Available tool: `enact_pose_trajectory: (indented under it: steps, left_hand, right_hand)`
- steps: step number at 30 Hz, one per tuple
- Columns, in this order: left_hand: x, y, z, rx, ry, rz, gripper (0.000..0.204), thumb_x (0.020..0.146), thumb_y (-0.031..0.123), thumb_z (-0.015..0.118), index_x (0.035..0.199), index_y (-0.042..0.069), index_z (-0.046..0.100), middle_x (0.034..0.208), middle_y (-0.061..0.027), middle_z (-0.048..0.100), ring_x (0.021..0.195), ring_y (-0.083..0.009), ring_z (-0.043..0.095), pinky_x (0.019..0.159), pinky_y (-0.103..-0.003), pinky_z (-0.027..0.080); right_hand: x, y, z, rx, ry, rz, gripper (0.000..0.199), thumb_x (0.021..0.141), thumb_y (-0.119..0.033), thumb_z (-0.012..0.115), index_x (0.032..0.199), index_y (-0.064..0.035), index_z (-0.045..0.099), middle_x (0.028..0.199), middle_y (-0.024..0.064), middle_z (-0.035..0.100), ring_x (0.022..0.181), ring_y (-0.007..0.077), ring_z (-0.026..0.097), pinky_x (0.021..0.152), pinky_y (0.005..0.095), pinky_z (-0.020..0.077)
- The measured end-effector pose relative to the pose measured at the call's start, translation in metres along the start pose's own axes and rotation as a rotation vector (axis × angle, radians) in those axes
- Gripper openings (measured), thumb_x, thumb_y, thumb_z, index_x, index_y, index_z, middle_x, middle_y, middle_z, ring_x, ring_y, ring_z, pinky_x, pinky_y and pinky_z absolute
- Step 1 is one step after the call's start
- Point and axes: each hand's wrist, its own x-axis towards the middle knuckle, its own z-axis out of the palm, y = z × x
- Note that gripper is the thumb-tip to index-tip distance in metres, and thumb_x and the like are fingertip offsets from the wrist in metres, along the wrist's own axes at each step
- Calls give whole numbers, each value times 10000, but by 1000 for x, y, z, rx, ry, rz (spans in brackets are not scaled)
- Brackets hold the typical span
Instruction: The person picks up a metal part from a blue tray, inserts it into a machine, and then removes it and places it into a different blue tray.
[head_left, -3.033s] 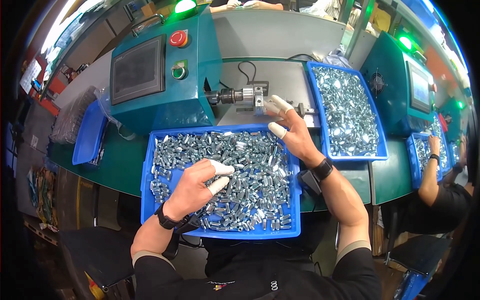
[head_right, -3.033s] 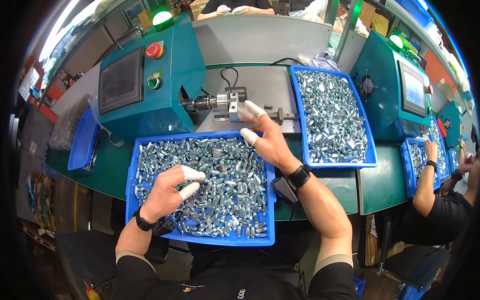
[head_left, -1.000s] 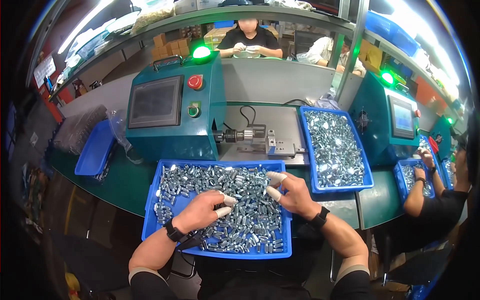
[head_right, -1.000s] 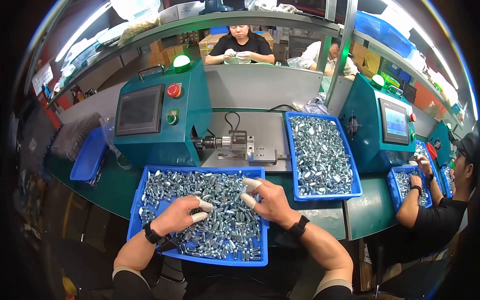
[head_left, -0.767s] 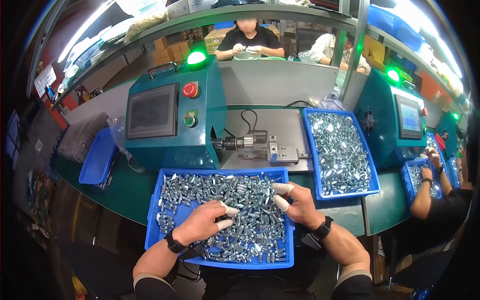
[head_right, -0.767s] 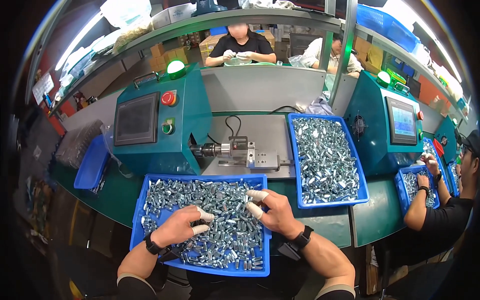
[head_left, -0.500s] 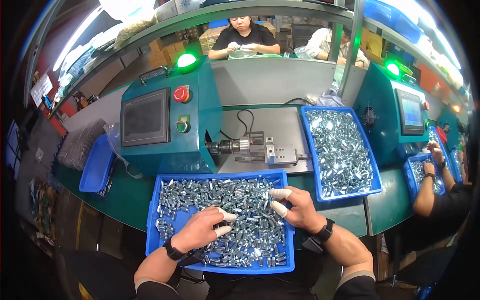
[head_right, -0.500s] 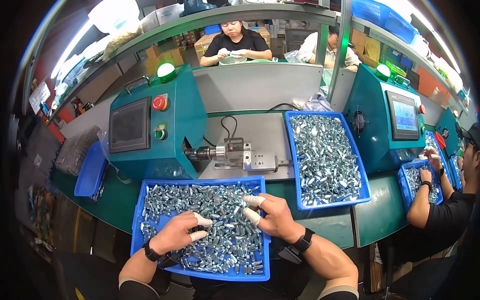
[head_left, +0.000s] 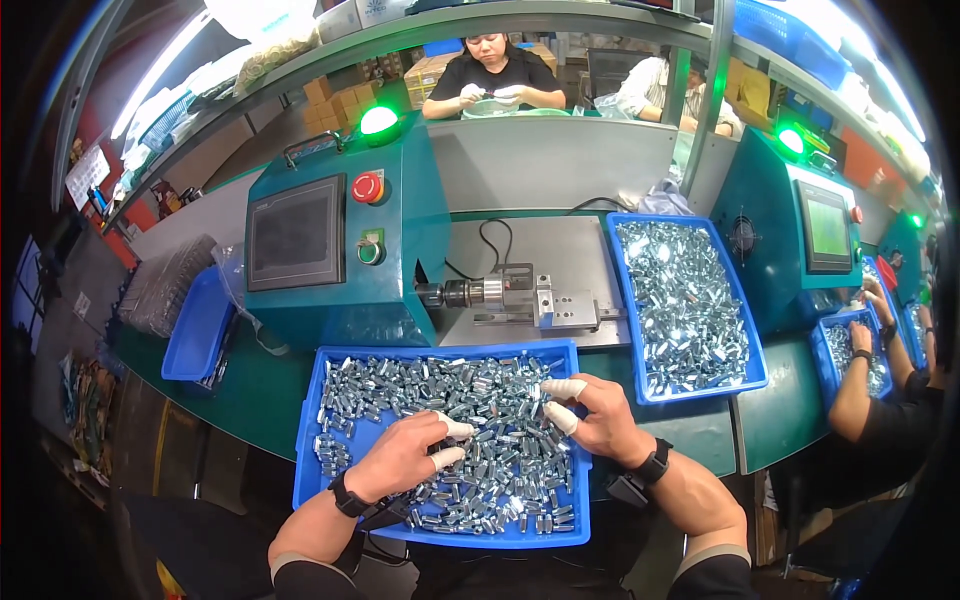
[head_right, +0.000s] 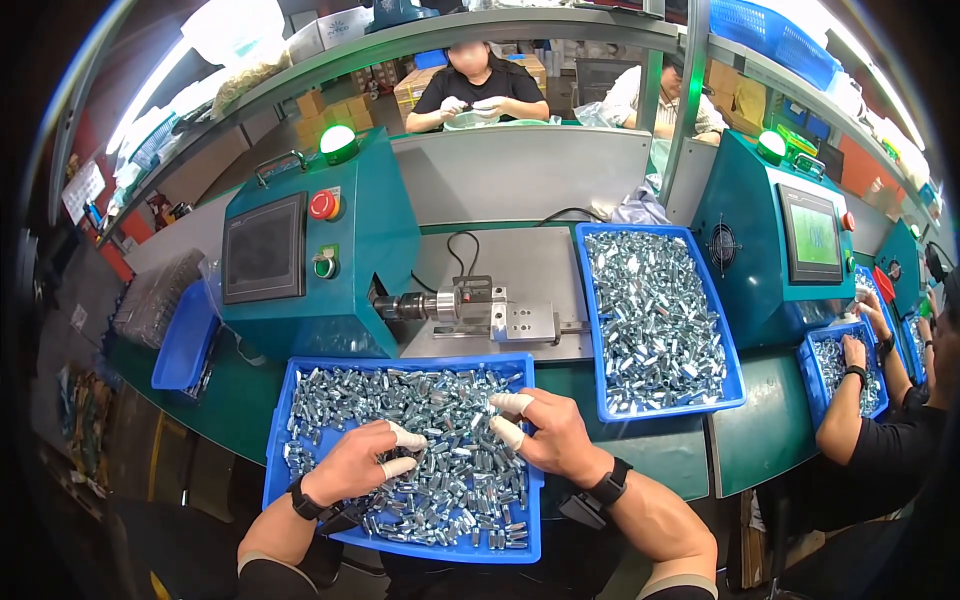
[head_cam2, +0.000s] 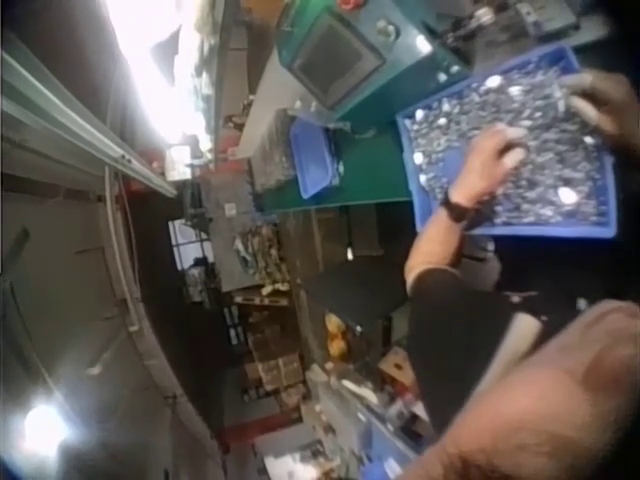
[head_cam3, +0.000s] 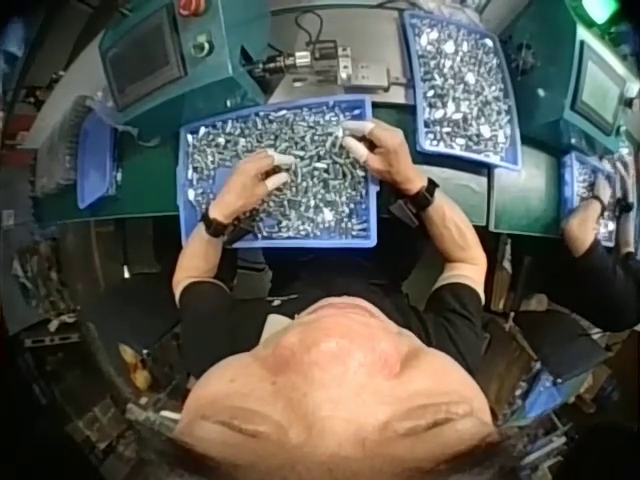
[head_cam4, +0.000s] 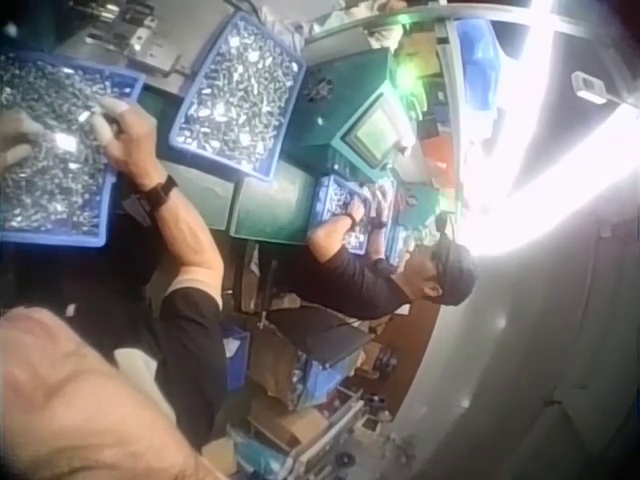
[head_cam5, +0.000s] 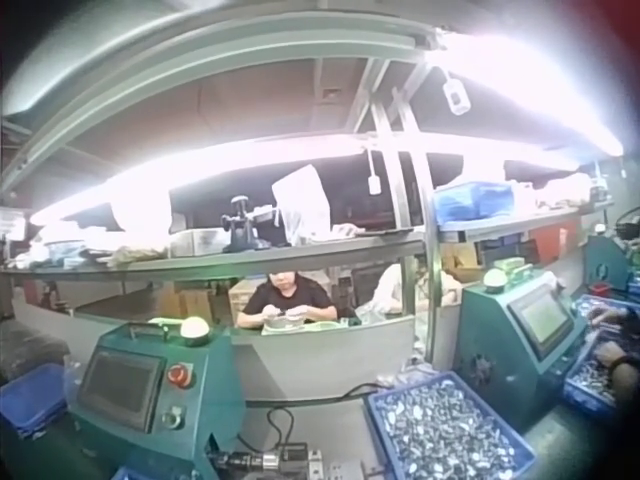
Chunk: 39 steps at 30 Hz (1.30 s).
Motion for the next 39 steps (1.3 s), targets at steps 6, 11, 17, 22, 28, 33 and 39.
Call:
enact_pose_trajectory:
  steps: [6,11,17,22,28,33,39]
  left_hand:
    - [0,2,0,-35,-2,-41,330,939,98,827,1264,83,767,1088,-112,756,978,-305,730,837,-387,582]
    - [0,-3,4,-17,25,-1,334,941,89,822,1270,84,766,1094,-112,734,961,-300,728,832,-389,582]
    - [5,-2,6,83,60,-15,348,925,73,822,1267,90,762,1015,-104,675,935,-311,711,826,-403,577]
    - [5,-3,10,198,75,-19,313,914,89,819,1222,93,763,981,-101,652,909,-327,696,802,-430,570]
    - [3,2,13,365,106,11,266,901,121,821,1159,99,760,965,-98,654,907,-338,690,787,-450,560]
    - [0,1,13,408,115,5,270,889,127,825,1147,98,750,964,-105,678,916,-343,693,789,-457,561]
    - [-5,5,12,387,100,35,276,897,92,816,1161,83,736,995,-112,711,942,-335,711,802,-441,573]
  right_hand:
    - [-1,0,3,15,52,27,252,903,-84,845,1140,-23,786,852,113,735,731,257,729,656,359,578]
    - [-1,1,4,28,64,32,237,908,-90,845,1129,-25,791,856,116,733,734,253,730,658,355,576]
    - [-2,3,5,28,70,45,218,924,-91,831,1127,-22,791,864,119,733,735,242,726,663,346,574]
    - [-3,2,3,21,62,45,200,950,-69,811,1136,1,784,899,125,755,748,207,736,680,322,579]
    - [-3,3,3,48,86,33,192,960,-67,806,1137,6,788,909,124,762,740,190,727,683,315,571]
    - [-4,3,2,51,101,55,189,970,-116,797,1132,-20,793,927,129,764,752,228,738,697,335,585]
    - [-6,0,-1,39,90,59,195,978,-154,796,1123,-23,795,921,134,771,760,244,747,702,347,591]
